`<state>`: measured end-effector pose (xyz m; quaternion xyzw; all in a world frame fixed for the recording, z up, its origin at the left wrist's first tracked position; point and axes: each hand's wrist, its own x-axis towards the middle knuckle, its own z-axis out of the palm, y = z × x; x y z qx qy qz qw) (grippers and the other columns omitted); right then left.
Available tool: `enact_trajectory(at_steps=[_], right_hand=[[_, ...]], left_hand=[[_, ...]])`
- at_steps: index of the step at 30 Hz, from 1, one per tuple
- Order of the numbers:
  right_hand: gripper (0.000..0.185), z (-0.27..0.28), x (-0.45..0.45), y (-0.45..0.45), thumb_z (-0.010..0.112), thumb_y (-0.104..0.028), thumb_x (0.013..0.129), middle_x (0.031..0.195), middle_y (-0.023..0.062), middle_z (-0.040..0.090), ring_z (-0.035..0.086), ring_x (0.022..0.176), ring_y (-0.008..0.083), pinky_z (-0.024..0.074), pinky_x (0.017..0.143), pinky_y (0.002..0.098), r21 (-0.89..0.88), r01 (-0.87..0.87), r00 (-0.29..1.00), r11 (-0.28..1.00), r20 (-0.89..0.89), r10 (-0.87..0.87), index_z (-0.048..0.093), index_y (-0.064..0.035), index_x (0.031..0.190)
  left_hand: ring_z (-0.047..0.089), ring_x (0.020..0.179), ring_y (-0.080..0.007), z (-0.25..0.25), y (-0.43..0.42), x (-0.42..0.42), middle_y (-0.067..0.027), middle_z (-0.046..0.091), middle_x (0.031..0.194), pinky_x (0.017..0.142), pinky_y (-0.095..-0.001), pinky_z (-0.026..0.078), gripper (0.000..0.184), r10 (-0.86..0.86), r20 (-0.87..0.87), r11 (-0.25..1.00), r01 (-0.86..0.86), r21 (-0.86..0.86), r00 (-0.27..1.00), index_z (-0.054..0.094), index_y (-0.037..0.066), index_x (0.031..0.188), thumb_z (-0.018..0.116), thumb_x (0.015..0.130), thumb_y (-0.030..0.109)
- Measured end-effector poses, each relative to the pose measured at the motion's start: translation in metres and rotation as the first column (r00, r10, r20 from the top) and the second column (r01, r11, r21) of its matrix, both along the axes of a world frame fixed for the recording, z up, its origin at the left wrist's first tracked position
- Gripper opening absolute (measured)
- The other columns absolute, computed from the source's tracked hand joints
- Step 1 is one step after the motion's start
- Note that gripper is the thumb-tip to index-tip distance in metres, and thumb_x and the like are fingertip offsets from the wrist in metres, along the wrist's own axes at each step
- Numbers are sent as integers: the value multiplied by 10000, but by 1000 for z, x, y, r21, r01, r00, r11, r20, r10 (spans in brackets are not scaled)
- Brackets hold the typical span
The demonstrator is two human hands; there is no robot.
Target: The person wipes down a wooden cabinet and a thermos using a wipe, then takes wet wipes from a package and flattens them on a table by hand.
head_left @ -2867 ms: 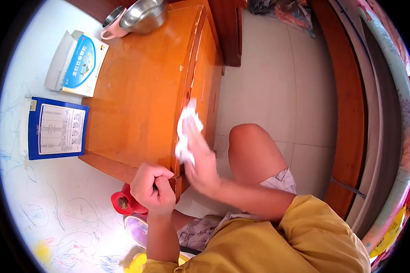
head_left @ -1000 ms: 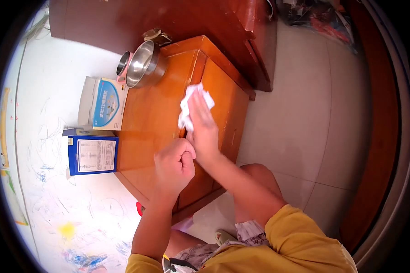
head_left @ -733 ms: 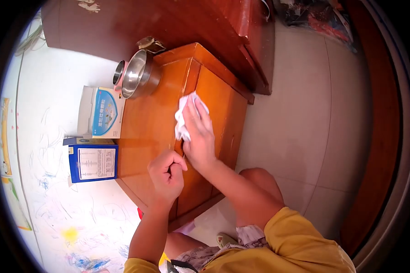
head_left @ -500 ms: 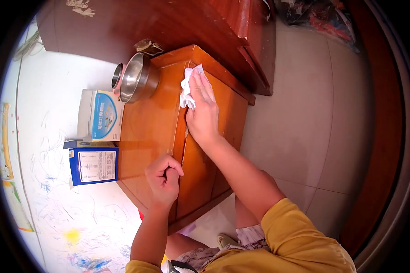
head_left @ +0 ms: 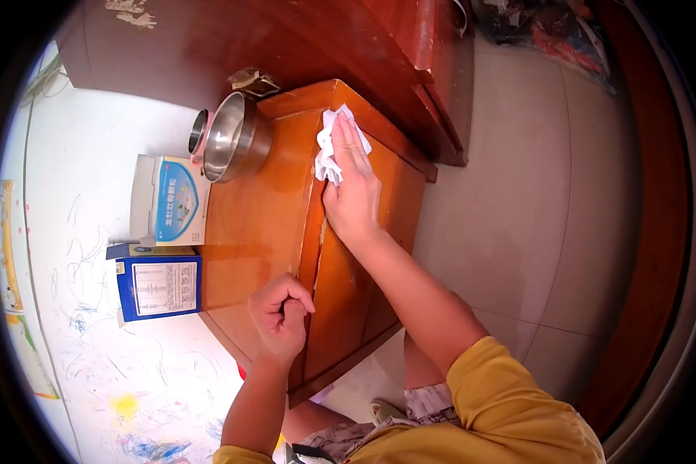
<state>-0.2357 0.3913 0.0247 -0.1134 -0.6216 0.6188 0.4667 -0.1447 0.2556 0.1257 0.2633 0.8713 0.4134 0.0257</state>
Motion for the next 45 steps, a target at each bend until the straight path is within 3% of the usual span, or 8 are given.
enact_trajectory(at_steps=[11,27,31,34,36,38,41,45], right_hand=[[609,20,-19,29,394,185,712,1312,158,556,569,1174,288,438,971,308,-129,180,977,975,-95,-193,594,-66,1230],[560,-103,-27,16,541,113,759,1335,160,509,518,1202,316,454,987,387,-172,133,957,976,277,-82,538,-59,1292],[548,-60,-24,15,524,107,783,1366,201,467,454,1256,370,394,1048,408,-134,86,982,987,178,-62,494,-16,1316],[525,-32,-27,15,498,115,811,1372,215,454,398,1304,370,370,1066,418,-123,68,997,990,28,-65,486,-16,1319],[548,-37,-28,17,497,126,804,1382,217,441,391,1307,374,374,1061,420,-107,61,998,992,13,-60,464,-11,1334],[524,-44,-29,17,492,90,828,1394,213,432,391,1309,372,381,1055,417,-83,40,999,996,-19,-42,464,-21,1339],[483,-53,-34,14,496,0,867,1407,203,425,382,1322,365,370,1064,413,-98,34,999,995,-3,-34,459,-29,1348],[530,-70,-25,20,531,-152,878,1459,162,377,299,1375,359,327,1095,392,-135,-60,995,989,71,70,425,-50,1387]], left_hand=[[428,503,-82,1,-4,-1,-29,501,577,473,-222,312,209,4,21,1000,-4,11,1000,522,20,600,365,694,-81],[356,499,-113,-4,-2,-3,-35,449,519,499,-253,236,144,16,24,974,-21,225,1000,478,56,535,457,663,-5],[375,508,-109,-1,-1,-3,-42,461,525,496,-254,249,130,15,6,982,-15,188,1000,487,40,545,443,651,-20],[419,498,-141,2,14,5,-59,489,525,489,-270,298,130,36,-120,996,-45,-79,992,519,19,564,443,638,-55],[559,666,-261,2,41,5,-139,579,712,616,-344,448,156,-379,-213,761,173,-625,900,613,-18,748,485,677,-71],[552,1069,-383,-1,73,-1,-228,576,1109,928,-417,434,357,-483,-102,558,215,-801,870,602,-6,1109,566,754,-1],[388,1286,-401,-6,103,-23,-246,408,1359,1061,-443,328,576,-474,-5,378,198,-905,880,424,24,1350,624,820,127],[375,1289,-420,-31,138,-64,-236,376,1408,1063,-418,335,636,-430,-64,529,193,-826,901,363,24,1389,637,838,188]])
